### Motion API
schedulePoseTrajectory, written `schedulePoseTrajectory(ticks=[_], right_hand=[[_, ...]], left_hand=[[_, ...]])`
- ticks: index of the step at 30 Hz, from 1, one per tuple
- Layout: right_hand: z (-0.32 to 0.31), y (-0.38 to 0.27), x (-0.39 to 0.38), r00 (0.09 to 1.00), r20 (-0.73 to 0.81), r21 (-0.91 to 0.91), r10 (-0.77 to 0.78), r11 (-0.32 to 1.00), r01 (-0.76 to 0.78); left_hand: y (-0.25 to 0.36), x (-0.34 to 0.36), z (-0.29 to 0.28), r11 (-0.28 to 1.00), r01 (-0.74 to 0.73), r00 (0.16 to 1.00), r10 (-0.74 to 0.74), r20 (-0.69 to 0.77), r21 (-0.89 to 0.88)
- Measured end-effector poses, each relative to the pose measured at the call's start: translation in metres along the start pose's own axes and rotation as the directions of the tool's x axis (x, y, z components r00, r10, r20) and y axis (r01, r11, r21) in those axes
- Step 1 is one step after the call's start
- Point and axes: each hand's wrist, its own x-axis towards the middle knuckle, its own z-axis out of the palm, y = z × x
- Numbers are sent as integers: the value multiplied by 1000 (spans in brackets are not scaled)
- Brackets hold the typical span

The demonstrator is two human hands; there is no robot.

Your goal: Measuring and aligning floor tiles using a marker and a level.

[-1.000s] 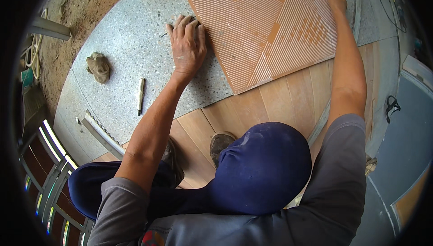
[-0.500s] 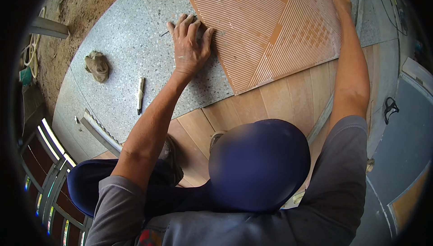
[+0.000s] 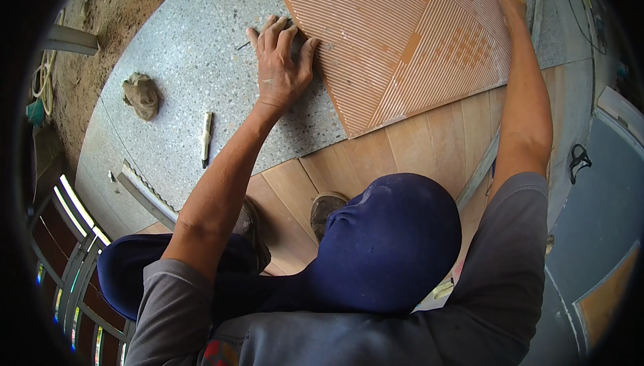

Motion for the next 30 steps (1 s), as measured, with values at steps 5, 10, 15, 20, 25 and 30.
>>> schedulePoseTrajectory(ticks=[5,10,15,20,25,30], right_hand=[[2,-4,-3,1000,15,-29,-8,1000,8],[5,-3,-3,1000,6,7,-17,1000,17],[8,7,0,990,-94,-28,-103,995,101],[10,9,-1,992,-93,33,-89,995,92],[11,13,3,991,-114,38,-67,997,72],[9,15,8,994,-96,52,-48,997,53]], left_hand=[[-1,0,-1,1000,3,1000,-3,-3,-9],[-4,-1,-1,1000,1,1000,-1,-2,-30],[-2,1,-1,999,11,1000,-11,18,-34],[-2,1,-2,999,12,1000,-12,15,-45],[-1,-2,-1,999,9,1000,-8,25,-42],[-2,2,-2,999,-4,1000,5,30,-43]])
